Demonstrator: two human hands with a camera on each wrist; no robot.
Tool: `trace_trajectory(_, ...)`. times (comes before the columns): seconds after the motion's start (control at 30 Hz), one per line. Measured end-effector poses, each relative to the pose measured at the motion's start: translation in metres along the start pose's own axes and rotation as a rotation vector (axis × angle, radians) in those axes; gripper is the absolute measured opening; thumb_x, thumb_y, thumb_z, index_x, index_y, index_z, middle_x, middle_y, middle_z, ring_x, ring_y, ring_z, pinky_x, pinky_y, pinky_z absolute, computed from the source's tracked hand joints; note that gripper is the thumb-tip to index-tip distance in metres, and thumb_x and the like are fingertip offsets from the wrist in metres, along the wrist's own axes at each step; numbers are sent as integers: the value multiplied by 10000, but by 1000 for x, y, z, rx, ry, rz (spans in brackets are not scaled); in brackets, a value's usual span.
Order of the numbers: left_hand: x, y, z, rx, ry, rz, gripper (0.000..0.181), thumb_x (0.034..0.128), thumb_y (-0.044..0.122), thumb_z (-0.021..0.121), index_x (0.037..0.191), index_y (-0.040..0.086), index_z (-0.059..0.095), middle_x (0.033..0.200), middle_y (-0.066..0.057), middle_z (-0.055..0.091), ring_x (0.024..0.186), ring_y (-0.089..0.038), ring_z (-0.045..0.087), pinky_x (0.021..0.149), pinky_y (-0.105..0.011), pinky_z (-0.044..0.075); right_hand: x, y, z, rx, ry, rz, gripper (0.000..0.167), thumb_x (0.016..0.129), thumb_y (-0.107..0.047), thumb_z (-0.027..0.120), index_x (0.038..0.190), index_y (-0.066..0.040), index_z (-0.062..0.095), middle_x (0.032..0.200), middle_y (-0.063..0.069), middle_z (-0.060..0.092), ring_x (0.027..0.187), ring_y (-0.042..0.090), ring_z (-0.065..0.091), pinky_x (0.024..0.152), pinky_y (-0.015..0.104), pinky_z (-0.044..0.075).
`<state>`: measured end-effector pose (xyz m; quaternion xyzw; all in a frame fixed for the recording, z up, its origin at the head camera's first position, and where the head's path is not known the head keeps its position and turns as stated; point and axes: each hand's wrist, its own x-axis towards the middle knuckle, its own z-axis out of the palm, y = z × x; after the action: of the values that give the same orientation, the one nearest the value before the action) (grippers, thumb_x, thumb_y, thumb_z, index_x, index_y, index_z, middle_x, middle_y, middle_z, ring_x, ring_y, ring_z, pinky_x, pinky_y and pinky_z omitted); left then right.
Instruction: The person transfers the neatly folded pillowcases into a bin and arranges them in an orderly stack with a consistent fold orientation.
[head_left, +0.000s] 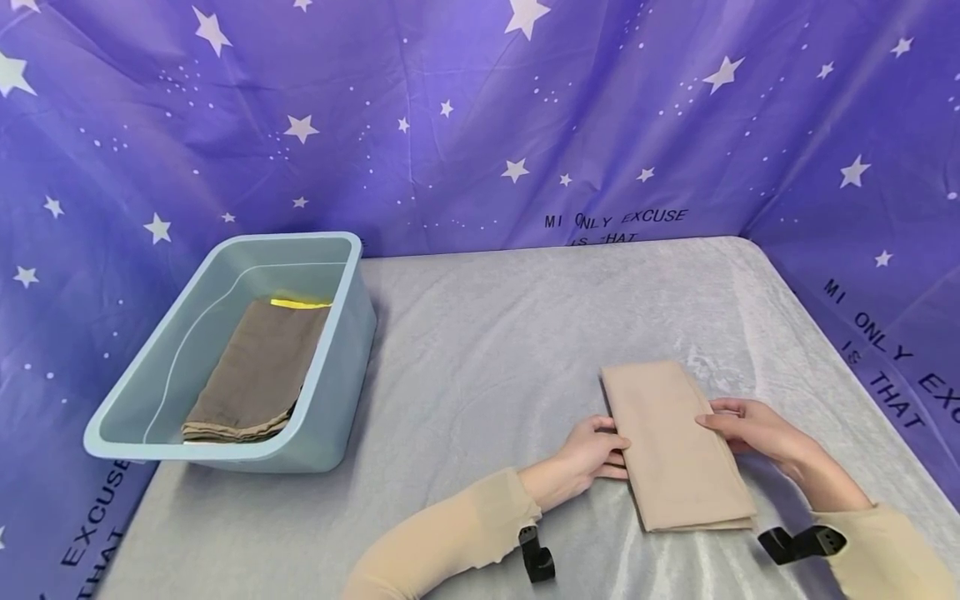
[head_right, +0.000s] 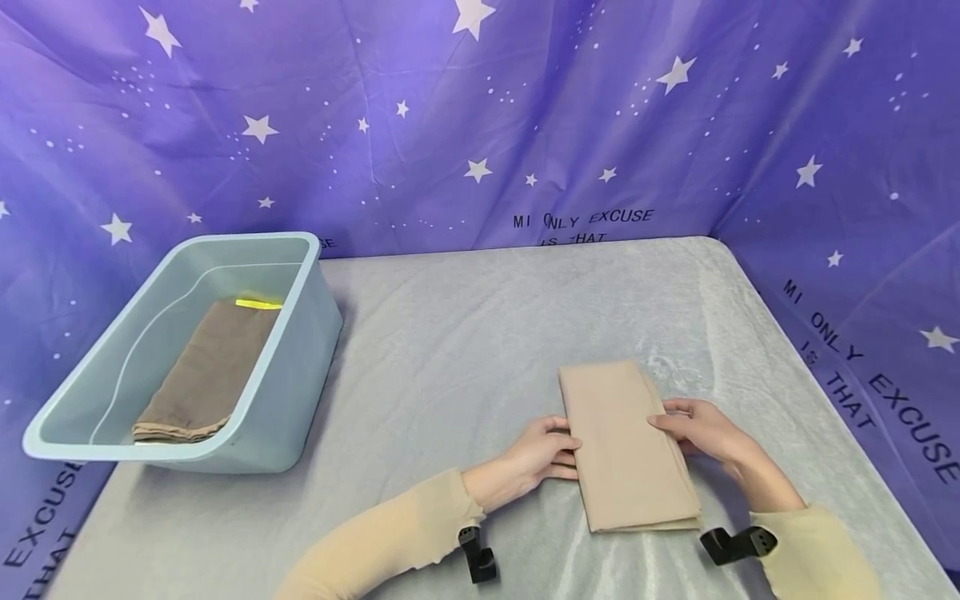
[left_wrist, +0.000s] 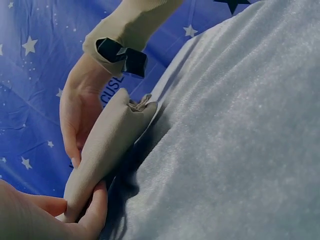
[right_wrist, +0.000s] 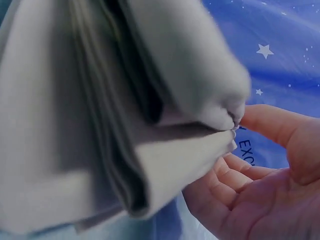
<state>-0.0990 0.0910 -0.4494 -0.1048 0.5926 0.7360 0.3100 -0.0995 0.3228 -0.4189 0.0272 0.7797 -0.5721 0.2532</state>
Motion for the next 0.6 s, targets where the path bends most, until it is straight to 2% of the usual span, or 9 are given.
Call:
trace_trajectory(0.3,-6,10,-13,1,-38,27,227,806,-16,560,1027,31,532,726,-124,603,581,-168,579,613,-377,528,2,-11,9,39,36,32,564,888,-175,515,1224,210,276,847,-40,638,751,105,623,674,303,514)
trace_trajectory(0.6,-10,17,-22,-6,-42,28,257,798,-7,566,1050,37,535,680,-77,574,536,-126,545,604,-360,529,2,-22,16,58,38,27,581,892,-174,504,1241,212,245,843,-39,640,755,109,624,676,307,515)
